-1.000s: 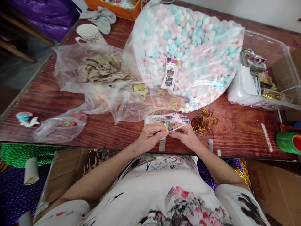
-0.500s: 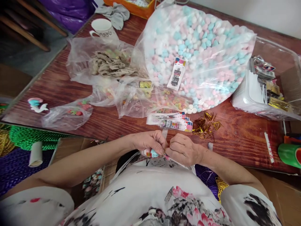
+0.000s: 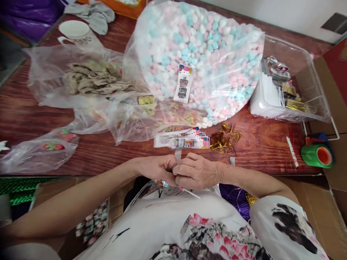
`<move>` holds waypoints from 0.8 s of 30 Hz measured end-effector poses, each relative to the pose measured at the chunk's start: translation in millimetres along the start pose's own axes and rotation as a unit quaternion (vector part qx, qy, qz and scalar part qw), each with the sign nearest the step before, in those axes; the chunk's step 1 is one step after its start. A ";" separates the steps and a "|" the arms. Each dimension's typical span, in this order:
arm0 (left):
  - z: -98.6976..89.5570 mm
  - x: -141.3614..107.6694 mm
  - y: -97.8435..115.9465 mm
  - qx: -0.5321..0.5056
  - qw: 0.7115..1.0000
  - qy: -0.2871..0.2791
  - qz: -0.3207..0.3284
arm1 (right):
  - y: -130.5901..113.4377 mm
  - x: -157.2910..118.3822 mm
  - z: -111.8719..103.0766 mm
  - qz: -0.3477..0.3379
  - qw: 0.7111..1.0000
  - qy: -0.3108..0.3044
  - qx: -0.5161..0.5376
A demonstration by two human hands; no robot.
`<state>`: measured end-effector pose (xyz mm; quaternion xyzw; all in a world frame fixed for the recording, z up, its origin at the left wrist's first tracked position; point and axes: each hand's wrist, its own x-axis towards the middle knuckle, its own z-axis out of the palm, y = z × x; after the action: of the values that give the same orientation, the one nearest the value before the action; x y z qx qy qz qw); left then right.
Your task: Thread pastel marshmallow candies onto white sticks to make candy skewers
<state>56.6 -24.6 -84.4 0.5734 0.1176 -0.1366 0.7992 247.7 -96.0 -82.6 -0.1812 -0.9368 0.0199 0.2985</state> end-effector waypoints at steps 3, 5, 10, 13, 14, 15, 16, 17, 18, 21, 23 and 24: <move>-7.9 3.2 6.2 0.071 0.997 -0.015 0.001 | -2.9 6.7 -5.3 -0.018 0.999 -0.031 -0.036; -20.9 -2.3 16.5 0.141 0.990 -0.015 0.000 | -6.0 9.6 -7.8 -0.019 0.996 -0.060 -0.056; -26.9 -46.7 72.3 0.322 0.926 0.194 0.046 | 5.6 10.2 -10.5 0.030 0.986 -0.089 -0.135; 11.9 -52.9 91.6 0.495 0.796 0.323 0.132 | 28.0 15.8 -17.5 0.137 0.982 -0.020 -0.130; 24.4 -47.1 88.3 0.549 0.759 0.310 0.164 | 34.1 19.9 -21.2 0.189 0.977 0.018 -0.098; 32.8 -38.2 80.6 0.595 0.732 0.279 0.182 | 37.6 25.1 -24.9 0.241 0.967 0.059 -0.049; 35.7 -27.8 69.9 0.623 0.716 0.262 0.176 | 38.1 30.9 -27.8 0.287 0.953 0.098 0.011; 32.8 -17.5 58.5 0.628 0.710 0.278 0.156 | 35.4 36.6 -29.4 0.320 0.935 0.128 0.080; 25.1 -8.9 48.4 0.606 0.718 0.312 0.138 | 30.0 41.6 -29.1 0.340 0.917 0.146 0.152; -6.7 -1.5 35.4 0.417 0.760 0.459 0.193 | 10.4 47.7 -18.7 0.358 0.863 0.117 0.338; -17.0 -7.1 38.3 0.322 0.762 0.493 0.269 | 6.2 44.3 -10.5 0.382 0.832 0.093 0.393; -17.1 -9.7 40.0 0.300 0.756 0.500 0.299 | 8.2 41.7 -8.0 0.399 0.824 0.106 0.388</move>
<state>61.1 4.7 -51.1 0.7762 0.2761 0.3869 0.4142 223.4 -74.3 -54.2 -0.4097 -0.6603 0.4796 0.4077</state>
